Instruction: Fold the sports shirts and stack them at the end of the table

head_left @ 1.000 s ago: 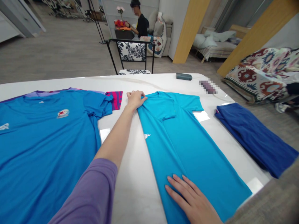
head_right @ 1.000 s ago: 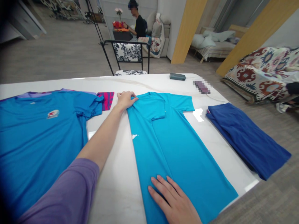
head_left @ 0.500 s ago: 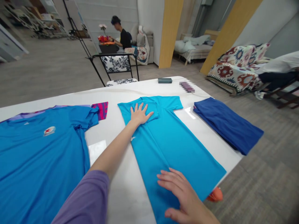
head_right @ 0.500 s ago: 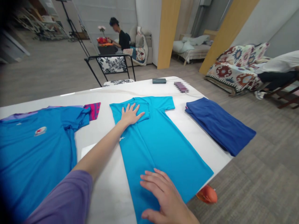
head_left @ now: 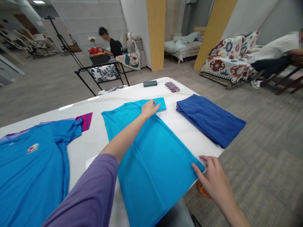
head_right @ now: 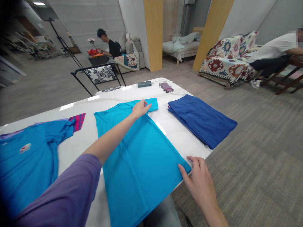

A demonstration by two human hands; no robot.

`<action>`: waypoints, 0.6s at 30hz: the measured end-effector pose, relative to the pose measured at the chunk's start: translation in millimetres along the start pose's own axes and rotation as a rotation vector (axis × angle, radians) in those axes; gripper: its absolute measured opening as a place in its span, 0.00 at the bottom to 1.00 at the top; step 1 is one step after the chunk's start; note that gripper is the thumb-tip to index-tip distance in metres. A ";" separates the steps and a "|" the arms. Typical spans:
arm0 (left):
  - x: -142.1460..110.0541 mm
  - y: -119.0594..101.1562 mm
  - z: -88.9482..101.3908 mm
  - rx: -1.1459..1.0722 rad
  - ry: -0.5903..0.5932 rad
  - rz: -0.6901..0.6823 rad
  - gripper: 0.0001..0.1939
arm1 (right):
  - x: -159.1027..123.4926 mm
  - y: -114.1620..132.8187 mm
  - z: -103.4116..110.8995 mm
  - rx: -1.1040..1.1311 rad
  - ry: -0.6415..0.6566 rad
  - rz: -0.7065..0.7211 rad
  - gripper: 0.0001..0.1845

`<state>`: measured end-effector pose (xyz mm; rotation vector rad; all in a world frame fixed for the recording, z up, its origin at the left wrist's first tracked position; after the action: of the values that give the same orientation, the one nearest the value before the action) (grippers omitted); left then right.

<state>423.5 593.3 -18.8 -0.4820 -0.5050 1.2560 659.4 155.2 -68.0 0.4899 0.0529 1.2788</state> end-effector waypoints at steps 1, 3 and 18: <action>11.5 -17.5 -18.4 -0.003 0.009 0.020 0.28 | 2.2 -4.9 -1.4 0.020 0.019 -0.016 0.26; 32.4 -41.9 -50.0 -0.004 0.003 0.056 0.32 | 5.3 -6.0 -2.0 0.038 0.072 -0.018 0.23; 47.6 -7.0 27.7 -0.645 -0.278 0.245 0.08 | 5.0 29.9 28.9 0.189 0.173 0.164 0.08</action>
<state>423.1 639.5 11.9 -0.9365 -1.1282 1.3915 642.7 156.6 -29.6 0.5529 0.2856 1.4827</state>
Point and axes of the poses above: each hand's wrist, its own x-axis towards the middle knuckle, its own z-axis out of the back of the hand, y = z × x, the point moved 3 cm from there along x, towards the middle knuckle, and after that the axes turned 8 degrees about -x, right-handed, at the moved point
